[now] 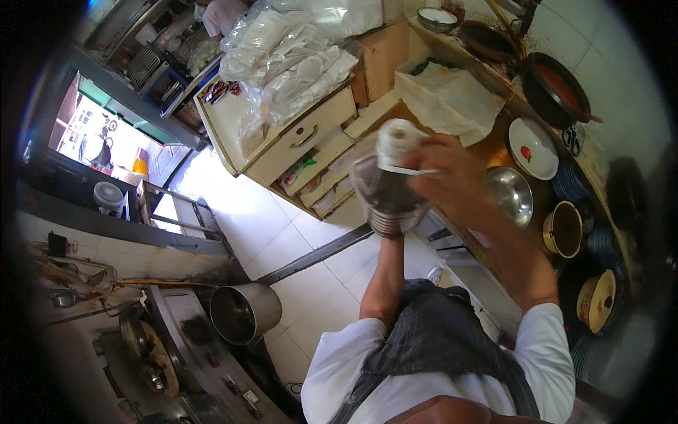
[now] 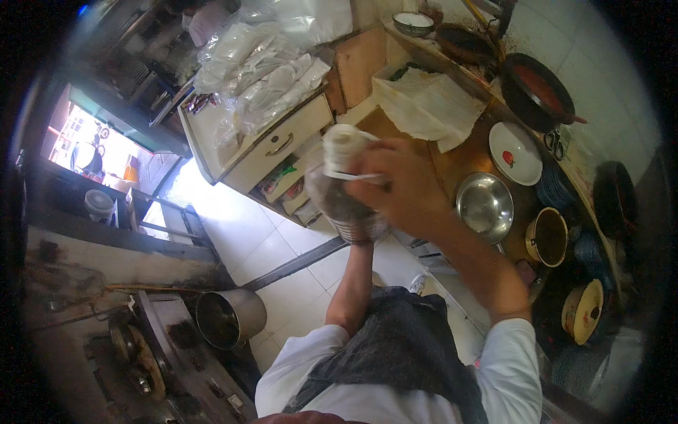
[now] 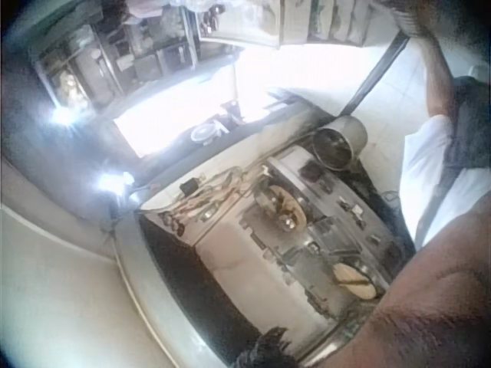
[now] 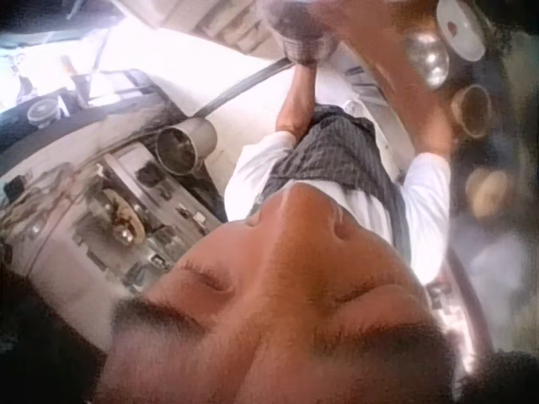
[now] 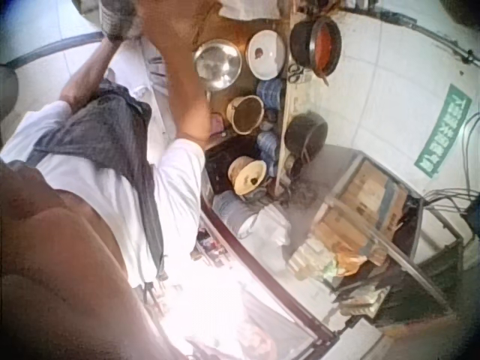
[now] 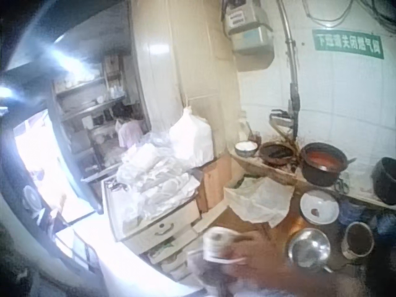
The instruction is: The person weighs liquid by pouring it from a large container into a small pot on a scale, then moves the pot and works with a plastic bag.
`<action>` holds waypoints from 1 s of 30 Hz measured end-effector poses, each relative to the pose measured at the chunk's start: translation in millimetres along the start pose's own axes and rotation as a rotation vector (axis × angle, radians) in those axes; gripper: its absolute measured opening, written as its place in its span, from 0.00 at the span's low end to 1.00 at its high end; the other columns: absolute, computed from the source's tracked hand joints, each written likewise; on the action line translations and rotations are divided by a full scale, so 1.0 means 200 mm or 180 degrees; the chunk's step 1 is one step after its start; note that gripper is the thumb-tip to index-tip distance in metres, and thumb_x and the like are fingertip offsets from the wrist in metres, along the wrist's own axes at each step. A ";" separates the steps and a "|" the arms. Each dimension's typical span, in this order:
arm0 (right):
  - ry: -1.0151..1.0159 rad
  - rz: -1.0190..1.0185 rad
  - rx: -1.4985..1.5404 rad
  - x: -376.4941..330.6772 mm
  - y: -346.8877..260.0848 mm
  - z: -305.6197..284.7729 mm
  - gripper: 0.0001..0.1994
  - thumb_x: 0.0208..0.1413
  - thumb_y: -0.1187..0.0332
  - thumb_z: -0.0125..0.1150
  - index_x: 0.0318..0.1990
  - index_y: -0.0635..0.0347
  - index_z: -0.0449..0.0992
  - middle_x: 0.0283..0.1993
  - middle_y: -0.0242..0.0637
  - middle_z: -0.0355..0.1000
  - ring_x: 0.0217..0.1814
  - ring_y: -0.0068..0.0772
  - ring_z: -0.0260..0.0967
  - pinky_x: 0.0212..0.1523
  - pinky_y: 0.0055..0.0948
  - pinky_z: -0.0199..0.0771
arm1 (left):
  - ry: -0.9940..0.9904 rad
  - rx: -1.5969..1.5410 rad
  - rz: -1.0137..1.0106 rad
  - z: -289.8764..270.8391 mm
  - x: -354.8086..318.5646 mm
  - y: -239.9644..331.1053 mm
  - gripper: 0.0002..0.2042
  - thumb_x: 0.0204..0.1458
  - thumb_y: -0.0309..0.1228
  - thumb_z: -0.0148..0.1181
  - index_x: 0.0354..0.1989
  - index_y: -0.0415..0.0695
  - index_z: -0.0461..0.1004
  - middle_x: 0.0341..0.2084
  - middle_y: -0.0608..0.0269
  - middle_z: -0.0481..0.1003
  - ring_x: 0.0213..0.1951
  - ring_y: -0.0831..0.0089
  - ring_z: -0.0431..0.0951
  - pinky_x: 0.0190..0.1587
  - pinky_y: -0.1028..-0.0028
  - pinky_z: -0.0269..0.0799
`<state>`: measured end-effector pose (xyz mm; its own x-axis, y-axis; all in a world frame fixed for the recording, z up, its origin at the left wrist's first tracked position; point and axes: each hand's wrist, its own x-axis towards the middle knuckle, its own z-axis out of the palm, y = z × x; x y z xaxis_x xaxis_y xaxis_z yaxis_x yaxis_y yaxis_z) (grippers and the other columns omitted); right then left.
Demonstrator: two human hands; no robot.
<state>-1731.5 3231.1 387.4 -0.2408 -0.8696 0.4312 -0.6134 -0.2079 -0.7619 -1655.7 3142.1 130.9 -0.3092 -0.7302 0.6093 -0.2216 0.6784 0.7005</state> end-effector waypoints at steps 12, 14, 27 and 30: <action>0.0086 0.0716 0.1217 -0.04 0.18 -0.24 0.08 0.51 0.71 0.62 0.39 0.60 0.78 0.43 0.32 0.74 0.46 0.22 0.68 0.45 0.22 0.69 | -0.0071 0.0968 0.0178 -0.20 0.16 0.21 0.25 0.53 0.36 0.57 0.57 0.36 0.62 0.55 0.55 0.65 0.56 0.65 0.65 0.61 0.67 0.57; -0.0042 0.0545 0.0660 0.09 0.06 -0.13 0.08 0.53 0.69 0.60 0.40 0.59 0.78 0.42 0.32 0.75 0.45 0.21 0.68 0.43 0.19 0.67 | 0.1762 0.1842 0.0408 0.23 -0.05 -0.23 0.28 0.53 0.40 0.56 0.60 0.40 0.59 0.59 0.54 0.60 0.60 0.60 0.60 0.64 0.64 0.51; 0.0338 -0.0196 0.0159 0.33 -0.31 -0.56 0.17 0.58 0.53 0.53 0.41 0.57 0.76 0.49 0.37 0.72 0.53 0.30 0.67 0.57 0.30 0.62 | -0.0407 -0.5451 -0.0923 -0.01 0.54 0.31 0.28 0.55 0.38 0.54 0.63 0.41 0.54 0.59 0.58 0.61 0.58 0.66 0.63 0.58 0.66 0.62; 0.0404 -0.0152 0.0046 0.34 -0.33 -0.64 0.20 0.57 0.51 0.53 0.43 0.60 0.75 0.49 0.38 0.72 0.55 0.34 0.67 0.59 0.32 0.61 | -0.0471 -0.6029 -0.0906 -0.04 0.61 0.38 0.27 0.57 0.36 0.52 0.63 0.42 0.54 0.59 0.59 0.61 0.57 0.69 0.65 0.57 0.67 0.65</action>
<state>-1803.7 3242.6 528.5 -0.3052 -0.7951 0.5241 -0.6158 -0.2549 -0.7455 -1703.8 3103.1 261.6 -0.5376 -0.7062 0.4608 0.8421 -0.4777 0.2504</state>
